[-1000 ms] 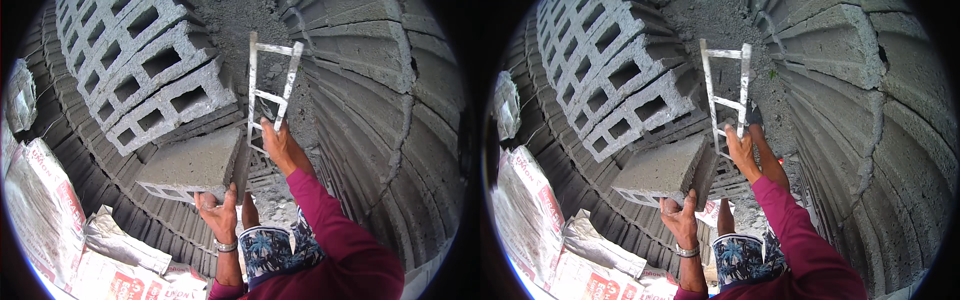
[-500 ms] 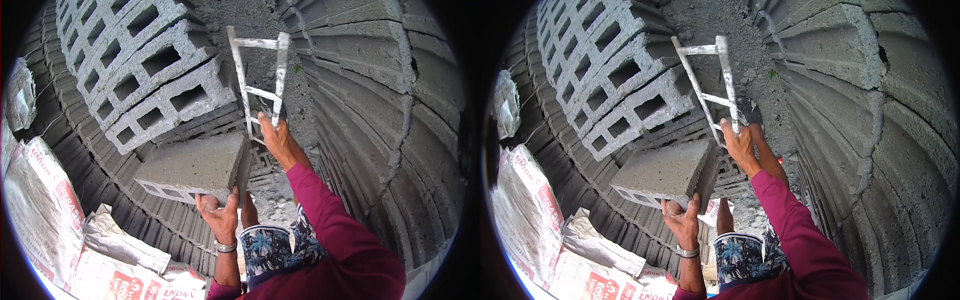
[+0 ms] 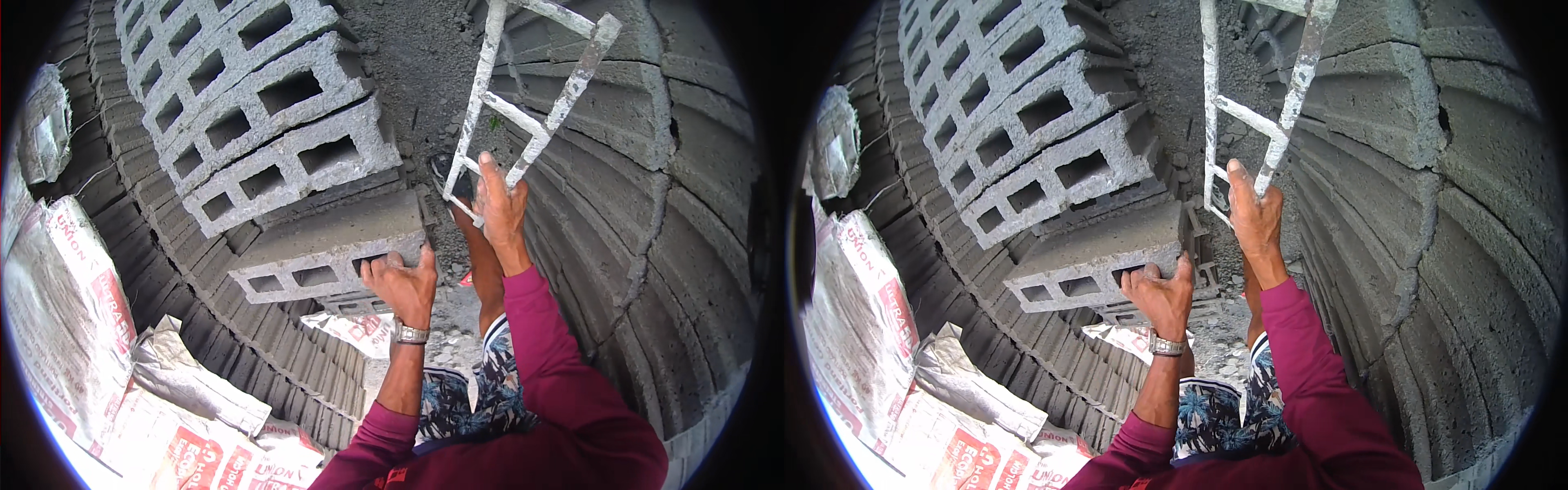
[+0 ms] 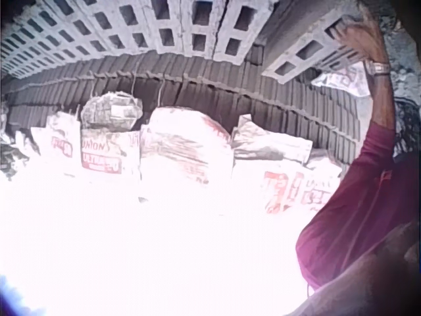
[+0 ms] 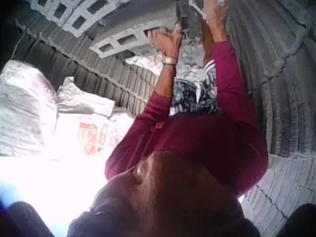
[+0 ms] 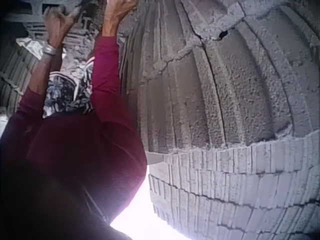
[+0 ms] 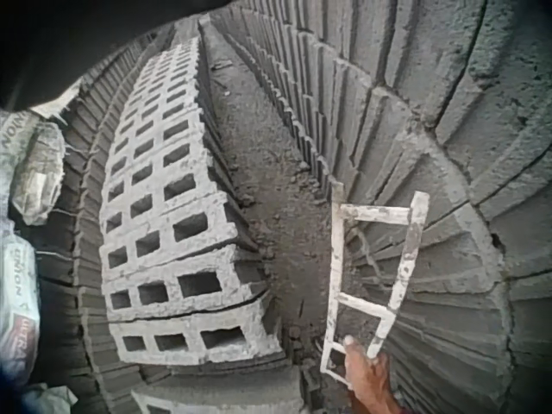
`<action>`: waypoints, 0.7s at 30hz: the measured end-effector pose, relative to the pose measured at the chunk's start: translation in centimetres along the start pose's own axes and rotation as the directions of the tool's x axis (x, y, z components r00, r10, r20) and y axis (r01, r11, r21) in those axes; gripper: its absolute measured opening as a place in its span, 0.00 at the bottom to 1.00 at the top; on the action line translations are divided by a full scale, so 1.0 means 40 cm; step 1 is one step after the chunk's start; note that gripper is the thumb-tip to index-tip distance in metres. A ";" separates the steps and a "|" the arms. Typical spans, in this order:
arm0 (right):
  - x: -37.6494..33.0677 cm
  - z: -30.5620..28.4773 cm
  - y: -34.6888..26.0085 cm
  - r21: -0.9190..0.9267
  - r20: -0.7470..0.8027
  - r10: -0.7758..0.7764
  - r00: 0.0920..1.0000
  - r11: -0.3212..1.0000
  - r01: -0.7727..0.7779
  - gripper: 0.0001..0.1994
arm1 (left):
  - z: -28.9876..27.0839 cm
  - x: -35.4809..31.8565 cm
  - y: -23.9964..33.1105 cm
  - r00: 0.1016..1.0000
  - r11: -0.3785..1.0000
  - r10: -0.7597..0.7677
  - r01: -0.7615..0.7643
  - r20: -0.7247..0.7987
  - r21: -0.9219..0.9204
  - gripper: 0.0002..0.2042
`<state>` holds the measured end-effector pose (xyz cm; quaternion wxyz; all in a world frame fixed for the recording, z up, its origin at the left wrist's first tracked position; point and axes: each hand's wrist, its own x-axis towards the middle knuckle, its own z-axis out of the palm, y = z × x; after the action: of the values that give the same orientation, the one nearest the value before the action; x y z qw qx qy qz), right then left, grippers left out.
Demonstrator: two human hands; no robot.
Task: The person lifts a cinder block from a stack using a metal handle tool and places it onto a new row, repeating this with several blocks.
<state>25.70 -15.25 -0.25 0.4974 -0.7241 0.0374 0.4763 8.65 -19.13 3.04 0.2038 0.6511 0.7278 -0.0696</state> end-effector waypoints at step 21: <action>0.089 0.014 -0.080 0.031 -0.048 -0.074 0.996 0.997 0.076 0.22 | -0.103 0.392 0.153 0.929 0.965 0.263 -0.252 -0.260 0.074 0.31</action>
<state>28.97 -11.73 -0.68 0.5258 -0.7278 0.0297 0.4393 12.68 -2.35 1.69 0.0983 0.7482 0.6554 0.0320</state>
